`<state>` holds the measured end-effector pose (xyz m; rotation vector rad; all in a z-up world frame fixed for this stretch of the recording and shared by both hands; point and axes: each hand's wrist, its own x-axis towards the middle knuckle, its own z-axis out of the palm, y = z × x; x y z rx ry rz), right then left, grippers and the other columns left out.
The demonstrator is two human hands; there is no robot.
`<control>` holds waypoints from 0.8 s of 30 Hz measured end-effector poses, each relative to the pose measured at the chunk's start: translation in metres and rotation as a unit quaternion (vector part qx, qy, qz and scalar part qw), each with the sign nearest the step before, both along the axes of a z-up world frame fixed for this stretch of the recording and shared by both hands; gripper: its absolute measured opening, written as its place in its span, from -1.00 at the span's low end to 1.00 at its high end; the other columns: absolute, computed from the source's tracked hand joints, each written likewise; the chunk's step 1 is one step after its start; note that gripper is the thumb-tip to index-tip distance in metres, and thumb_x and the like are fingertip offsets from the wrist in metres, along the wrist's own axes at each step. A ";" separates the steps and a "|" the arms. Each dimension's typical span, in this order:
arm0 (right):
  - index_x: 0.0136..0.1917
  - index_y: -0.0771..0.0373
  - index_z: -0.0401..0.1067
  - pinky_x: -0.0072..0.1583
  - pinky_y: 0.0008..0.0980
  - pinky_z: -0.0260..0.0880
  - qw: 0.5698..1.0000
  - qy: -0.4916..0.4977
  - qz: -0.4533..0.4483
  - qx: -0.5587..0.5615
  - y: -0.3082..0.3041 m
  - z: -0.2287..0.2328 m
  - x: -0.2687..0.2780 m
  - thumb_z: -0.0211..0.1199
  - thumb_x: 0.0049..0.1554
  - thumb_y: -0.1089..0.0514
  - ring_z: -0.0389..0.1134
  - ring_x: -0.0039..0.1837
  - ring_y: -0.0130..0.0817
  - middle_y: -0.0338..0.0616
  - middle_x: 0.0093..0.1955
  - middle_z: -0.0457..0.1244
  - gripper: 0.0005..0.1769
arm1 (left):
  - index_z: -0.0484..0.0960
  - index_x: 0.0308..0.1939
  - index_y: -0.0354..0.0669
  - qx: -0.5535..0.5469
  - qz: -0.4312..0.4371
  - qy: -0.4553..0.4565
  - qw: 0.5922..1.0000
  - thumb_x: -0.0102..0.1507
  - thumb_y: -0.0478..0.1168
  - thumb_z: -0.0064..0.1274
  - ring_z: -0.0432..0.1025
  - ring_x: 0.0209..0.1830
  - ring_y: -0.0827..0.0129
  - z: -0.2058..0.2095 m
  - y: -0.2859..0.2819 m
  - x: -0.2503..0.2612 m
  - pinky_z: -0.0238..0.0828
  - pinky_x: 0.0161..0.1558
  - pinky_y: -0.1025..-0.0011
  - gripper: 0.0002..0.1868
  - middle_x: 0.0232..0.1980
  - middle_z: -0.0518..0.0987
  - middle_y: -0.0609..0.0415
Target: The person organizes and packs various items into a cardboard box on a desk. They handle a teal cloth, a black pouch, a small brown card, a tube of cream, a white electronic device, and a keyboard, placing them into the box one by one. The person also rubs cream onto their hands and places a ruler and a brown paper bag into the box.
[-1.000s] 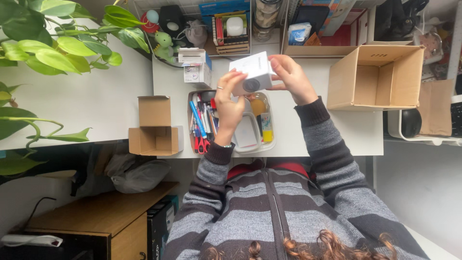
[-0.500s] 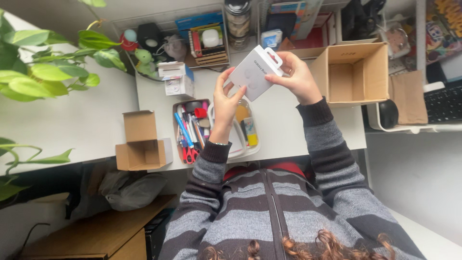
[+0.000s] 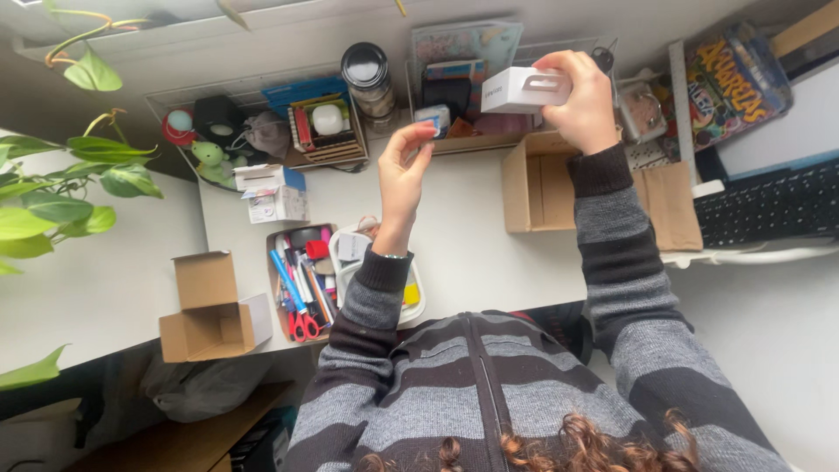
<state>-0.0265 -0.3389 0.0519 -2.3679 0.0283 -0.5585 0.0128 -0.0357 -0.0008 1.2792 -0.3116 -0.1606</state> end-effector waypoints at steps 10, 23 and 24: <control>0.06 0.17 0.59 0.49 0.16 0.15 0.985 0.108 -0.002 -0.137 -0.039 -0.093 0.060 0.35 -0.09 0.52 0.41 0.14 0.04 -0.02 0.02 0.36 -0.53 | 0.68 0.06 -0.28 0.015 -0.024 0.076 0.997 0.42 -0.40 0.07 0.55 0.21 0.38 -0.030 -0.028 0.020 0.50 0.28 0.39 -0.84 0.17 0.68 0.01; 0.04 0.03 0.68 0.66 0.30 -0.23 0.920 0.204 0.042 -0.333 -0.049 -0.162 0.079 0.43 -0.03 0.29 0.39 0.39 0.08 0.04 -0.04 0.47 -0.65 | 0.69 0.08 -0.28 0.055 -0.012 0.117 0.992 0.42 -0.35 0.10 0.57 0.19 0.38 -0.052 -0.023 0.032 0.49 0.27 0.40 -0.83 0.12 0.70 0.04; 0.08 0.09 0.66 0.60 0.31 -0.16 0.931 0.191 0.048 -0.307 -0.044 -0.150 0.081 0.47 -0.09 0.26 0.38 0.38 0.12 0.06 -0.01 0.47 -0.59 | 0.69 0.08 -0.28 0.059 -0.013 0.117 0.991 0.42 -0.35 0.10 0.57 0.18 0.38 -0.051 -0.020 0.032 0.48 0.27 0.40 -0.82 0.12 0.70 0.04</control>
